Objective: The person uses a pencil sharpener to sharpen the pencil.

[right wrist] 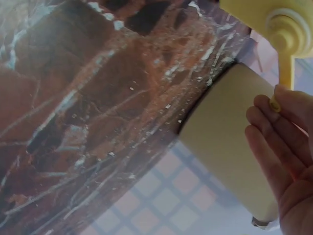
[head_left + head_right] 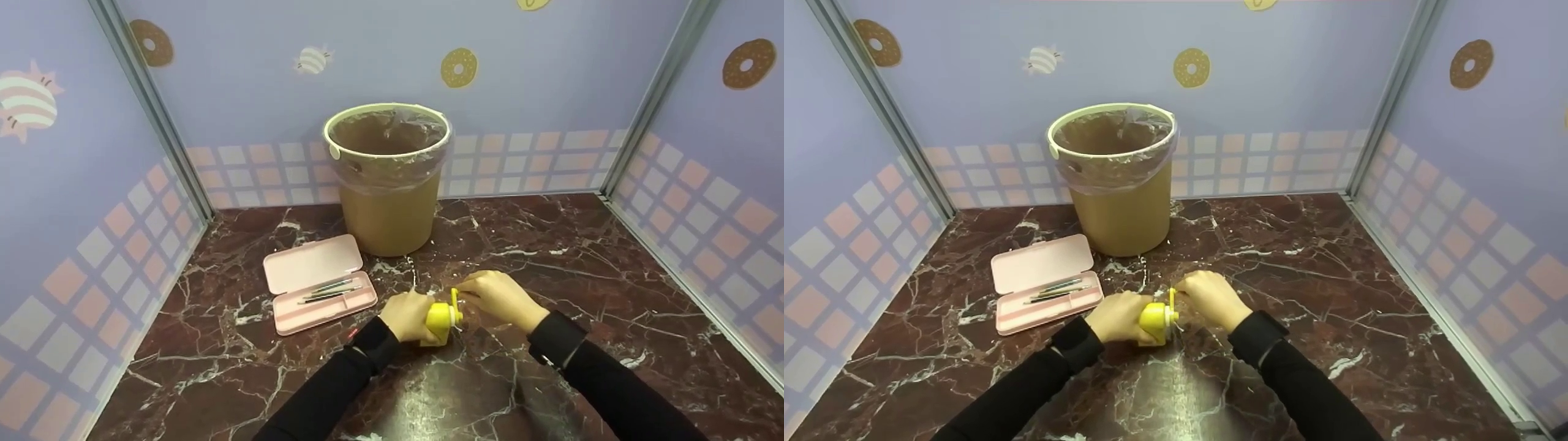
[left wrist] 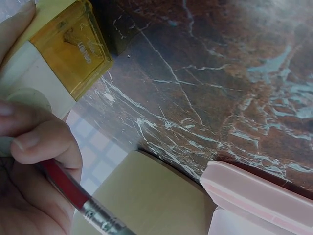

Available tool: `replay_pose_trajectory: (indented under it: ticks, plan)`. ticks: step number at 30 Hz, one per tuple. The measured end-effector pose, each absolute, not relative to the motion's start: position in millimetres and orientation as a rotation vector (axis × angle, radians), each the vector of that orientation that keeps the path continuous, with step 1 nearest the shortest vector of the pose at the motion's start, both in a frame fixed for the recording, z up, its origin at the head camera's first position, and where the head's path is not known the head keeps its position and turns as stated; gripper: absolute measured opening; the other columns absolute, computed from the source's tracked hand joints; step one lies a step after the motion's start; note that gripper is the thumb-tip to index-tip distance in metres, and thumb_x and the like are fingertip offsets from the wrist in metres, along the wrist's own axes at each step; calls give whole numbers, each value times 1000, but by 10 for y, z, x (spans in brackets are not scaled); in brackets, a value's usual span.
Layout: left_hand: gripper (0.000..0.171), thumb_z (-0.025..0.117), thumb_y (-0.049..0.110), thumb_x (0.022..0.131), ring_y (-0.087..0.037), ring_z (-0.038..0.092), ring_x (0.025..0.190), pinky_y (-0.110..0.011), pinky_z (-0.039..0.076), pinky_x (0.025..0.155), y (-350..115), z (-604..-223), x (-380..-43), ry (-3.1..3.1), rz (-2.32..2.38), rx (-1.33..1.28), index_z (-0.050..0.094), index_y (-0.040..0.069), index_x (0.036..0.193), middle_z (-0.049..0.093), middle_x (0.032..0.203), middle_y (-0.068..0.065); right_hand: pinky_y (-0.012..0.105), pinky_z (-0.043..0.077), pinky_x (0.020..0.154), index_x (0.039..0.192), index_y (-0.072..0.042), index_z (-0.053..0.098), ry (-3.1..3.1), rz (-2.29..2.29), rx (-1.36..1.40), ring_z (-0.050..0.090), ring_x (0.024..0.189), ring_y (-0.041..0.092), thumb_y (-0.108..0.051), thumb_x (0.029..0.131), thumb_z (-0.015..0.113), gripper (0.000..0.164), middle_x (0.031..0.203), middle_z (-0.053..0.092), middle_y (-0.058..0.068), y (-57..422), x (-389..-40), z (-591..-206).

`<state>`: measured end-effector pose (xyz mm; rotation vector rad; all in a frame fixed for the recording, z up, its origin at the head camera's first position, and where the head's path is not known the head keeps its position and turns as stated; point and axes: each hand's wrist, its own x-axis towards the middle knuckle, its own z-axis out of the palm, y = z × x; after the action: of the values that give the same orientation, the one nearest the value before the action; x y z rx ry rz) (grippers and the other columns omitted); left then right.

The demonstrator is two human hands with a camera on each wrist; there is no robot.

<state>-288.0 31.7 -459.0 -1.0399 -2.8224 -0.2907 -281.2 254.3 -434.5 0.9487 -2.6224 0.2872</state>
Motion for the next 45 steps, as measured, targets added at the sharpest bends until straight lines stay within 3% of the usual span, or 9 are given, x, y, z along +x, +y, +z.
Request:
replay_pose_trajectory:
  ticks: [18, 25, 30, 37, 45]
  plan:
    - [52, 94, 44, 62, -26, 72, 78, -41, 60, 67, 307, -4580, -2856, -2815, -246, -1032, 70, 11, 94, 75, 88, -6, 40, 60, 70, 88, -10, 79, -2635, 308, 1024, 75, 77, 23, -7, 87, 75, 5, 86, 79, 4, 2521, -2860, -4703]
    - [54, 95, 47, 60, -25, 72, 77, -40, 59, 66, 301, -4599, -2838, -2807, -266, -1028, 71, 12, 93, 75, 87, -4, 34, 53, 57, 68, -9, 67, -2662, 330, 1058, 67, 60, 18, -6, 81, 80, 18, 69, 72, 3, 2529, -2804, -4810]
    - [54, 95, 49, 60, -24, 71, 76, -39, 59, 66, 311, -4600, -2847, -2807, -271, -1010, 71, 12, 91, 75, 86, -4, 29, 52, 55, 69, -9, 69, -2682, 382, 1070, 63, 57, 14, -12, 83, 81, 19, 66, 70, 1, 2540, -2725, -4845]
    - [53, 94, 50, 61, -23, 71, 76, -39, 59, 65, 313, -4589, -2853, -2817, -263, -977, 71, 13, 90, 74, 85, -4, 24, 58, 63, 82, -9, 79, -2676, 499, 1132, 72, 66, 13, -9, 85, 79, 3, 77, 78, 3, 2554, -2610, -4867]
    - [52, 94, 52, 61, -21, 71, 74, -38, 59, 64, 333, -4580, -2836, -2839, -254, -964, 71, 13, 88, 75, 84, -3, 28, 60, 68, 89, -11, 80, -2629, 407, 1174, 74, 73, 14, -10, 86, 79, 3, 84, 80, 2, 2569, -2489, -4854]
